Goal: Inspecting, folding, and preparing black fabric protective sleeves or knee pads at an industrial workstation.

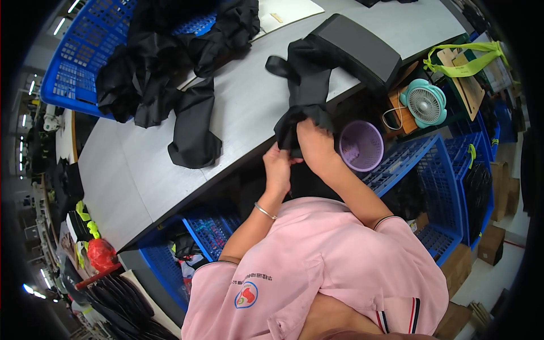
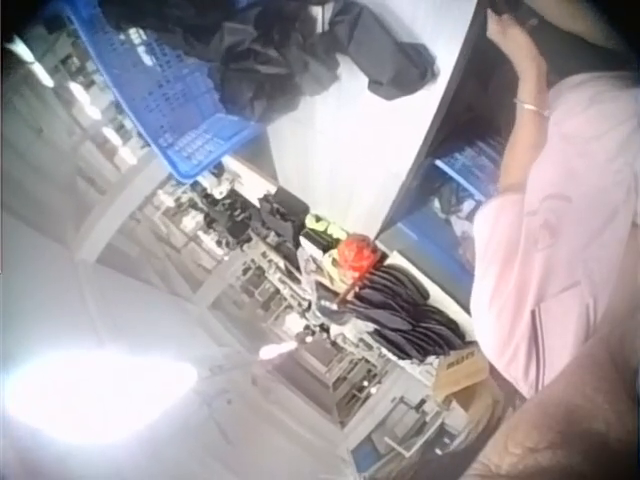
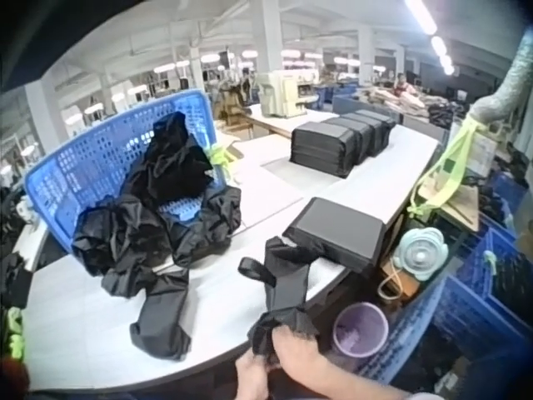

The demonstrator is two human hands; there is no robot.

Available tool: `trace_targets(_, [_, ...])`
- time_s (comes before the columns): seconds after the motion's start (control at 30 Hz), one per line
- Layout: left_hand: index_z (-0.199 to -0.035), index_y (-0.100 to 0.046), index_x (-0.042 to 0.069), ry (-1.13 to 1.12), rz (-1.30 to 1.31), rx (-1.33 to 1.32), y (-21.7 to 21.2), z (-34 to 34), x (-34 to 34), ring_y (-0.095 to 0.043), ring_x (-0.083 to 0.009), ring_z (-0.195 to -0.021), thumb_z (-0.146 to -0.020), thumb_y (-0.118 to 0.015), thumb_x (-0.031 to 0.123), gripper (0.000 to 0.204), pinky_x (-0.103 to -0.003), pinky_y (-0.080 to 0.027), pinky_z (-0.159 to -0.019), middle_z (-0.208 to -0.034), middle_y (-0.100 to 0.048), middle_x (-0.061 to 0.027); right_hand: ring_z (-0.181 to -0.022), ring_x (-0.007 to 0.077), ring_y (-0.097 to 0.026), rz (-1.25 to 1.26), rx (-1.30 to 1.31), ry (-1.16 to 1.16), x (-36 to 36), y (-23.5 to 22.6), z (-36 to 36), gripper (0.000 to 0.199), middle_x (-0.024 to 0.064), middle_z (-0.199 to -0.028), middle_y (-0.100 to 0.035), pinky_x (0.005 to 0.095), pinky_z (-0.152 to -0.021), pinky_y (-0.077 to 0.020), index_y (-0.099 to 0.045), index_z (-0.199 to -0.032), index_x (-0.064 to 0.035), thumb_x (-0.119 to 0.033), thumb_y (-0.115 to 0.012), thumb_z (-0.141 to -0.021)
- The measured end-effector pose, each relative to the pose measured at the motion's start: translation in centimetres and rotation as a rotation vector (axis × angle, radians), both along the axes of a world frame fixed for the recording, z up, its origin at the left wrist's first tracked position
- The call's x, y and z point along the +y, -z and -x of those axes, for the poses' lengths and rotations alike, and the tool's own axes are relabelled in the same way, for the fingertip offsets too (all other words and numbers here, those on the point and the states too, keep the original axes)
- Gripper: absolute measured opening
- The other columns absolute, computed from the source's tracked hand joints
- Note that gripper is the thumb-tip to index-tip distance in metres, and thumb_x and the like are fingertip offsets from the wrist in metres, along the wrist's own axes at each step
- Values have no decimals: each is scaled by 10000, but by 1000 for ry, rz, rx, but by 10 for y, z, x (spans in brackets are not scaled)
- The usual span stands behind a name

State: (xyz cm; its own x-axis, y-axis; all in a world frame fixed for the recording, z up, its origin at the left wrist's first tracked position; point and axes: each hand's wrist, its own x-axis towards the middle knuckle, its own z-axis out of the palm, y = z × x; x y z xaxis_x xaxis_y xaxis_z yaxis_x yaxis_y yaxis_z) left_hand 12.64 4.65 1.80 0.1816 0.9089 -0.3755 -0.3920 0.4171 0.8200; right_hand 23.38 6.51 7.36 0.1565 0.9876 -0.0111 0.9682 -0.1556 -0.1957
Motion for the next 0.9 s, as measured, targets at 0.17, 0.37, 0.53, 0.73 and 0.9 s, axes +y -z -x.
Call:
trace_targets(0.17, [-1135, -666, 1, -3, -43, 34, 9, -4, -1, -608, -96, -716, -1018, -482, 104, 241, -256, -552, -636, -942, -678, -33, -948, 276, -701, 240, -150, -115, 8, 13, -16, 232, 149, -1003, -704, 464, -825, -545, -679, -1026, -60, -177, -640, -830])
trace_targets(0.37, [-1115, -670, 7, 27, 29, -40, 12, -8, 4, -622, -103, -714, -1010, -483, 83, 228, -246, -526, -660, -901, -685, -40, -914, 391, -655, -1, -59, -185, 9, 27, -10, 226, 222, -951, -673, 474, -827, -511, -694, -940, -20, -98, -616, -742])
trace_targets(0.53, [-1057, -662, -15, 170, 105, -42, 29, 2, 17, -637, -142, -778, -943, -497, 44, 209, -296, -518, -714, -910, -679, -55, -911, 393, -636, -223, 77, -223, 18, 54, -13, 220, 203, -881, -659, 500, -900, -488, -681, -946, -23, -66, -609, -743])
trace_targets(0.73, [-994, -688, -59, 261, 9, 1, 34, -11, 23, -664, -154, -851, -953, -538, 76, 206, -288, -521, -744, -952, -711, -103, -935, 391, -669, -297, 394, -372, 28, 97, -16, 316, 221, -1002, -686, 409, -839, -538, -592, -1212, -5, -187, -588, -954])
trace_targets(0.9, [-854, -682, -50, 128, -124, 125, 31, -4, 20, -623, -132, -722, -943, -508, 90, 240, -304, -493, -662, -788, -675, -54, -1144, 430, -558, 54, 492, -298, 43, 1, 10, 418, 233, -1210, -616, 462, -942, -478, -537, -1310, -33, -295, -542, -986])
